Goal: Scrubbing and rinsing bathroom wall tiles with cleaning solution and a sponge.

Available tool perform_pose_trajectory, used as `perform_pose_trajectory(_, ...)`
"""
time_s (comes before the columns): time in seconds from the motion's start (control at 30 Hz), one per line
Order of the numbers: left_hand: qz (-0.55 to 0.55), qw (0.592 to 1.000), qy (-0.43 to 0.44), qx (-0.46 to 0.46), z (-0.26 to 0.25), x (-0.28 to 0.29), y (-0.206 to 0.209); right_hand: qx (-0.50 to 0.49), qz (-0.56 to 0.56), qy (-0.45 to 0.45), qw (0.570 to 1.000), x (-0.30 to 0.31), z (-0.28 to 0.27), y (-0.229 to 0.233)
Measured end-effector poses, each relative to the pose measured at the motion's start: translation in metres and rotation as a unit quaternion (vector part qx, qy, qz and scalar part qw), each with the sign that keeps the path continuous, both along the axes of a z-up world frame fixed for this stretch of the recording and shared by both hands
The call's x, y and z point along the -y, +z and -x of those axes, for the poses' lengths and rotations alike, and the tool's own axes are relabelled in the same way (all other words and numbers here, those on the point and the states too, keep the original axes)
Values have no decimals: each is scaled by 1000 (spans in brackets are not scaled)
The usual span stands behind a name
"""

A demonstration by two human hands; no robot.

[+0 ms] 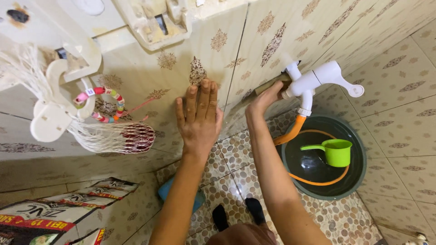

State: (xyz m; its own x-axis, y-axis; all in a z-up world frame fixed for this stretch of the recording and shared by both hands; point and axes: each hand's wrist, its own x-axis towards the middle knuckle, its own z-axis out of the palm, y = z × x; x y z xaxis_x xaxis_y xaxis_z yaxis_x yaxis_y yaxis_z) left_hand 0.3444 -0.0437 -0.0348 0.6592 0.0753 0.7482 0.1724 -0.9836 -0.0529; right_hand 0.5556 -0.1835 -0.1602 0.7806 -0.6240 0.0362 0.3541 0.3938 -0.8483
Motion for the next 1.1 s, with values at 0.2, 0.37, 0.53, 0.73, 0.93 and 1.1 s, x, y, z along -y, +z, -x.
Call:
perform_pose_trajectory(0.2, -16, 1000, 13, 3, -1, -2, -4, 33, -235, 113, 965, 13, -27, 22)
perform_pose_trajectory(0.37, -10, 1000, 4, 7, -4, -3, -8, 6, -166, 13, 986, -6, -2, 27)
perform_pose_trajectory(0.53, -20, 1000, 10, 9, -7, -4, -12, -41, -53, -50, 996, -16, 9, 9)
perform_pose_trajectory(0.73, -23, 999, 11, 26, -12, -4, -18, -140, -112, 80, 981, -31, 35, 24)
perform_pose_trajectory(0.93, -3, 1000, 13, 19, -14, 2, -19, -277, -138, 253, 917, -67, 115, 1)
perform_pose_trajectory(1.1, -30, 999, 24, 13, -10, -1, -13, -357, -157, 368, 844, -64, 98, -21)
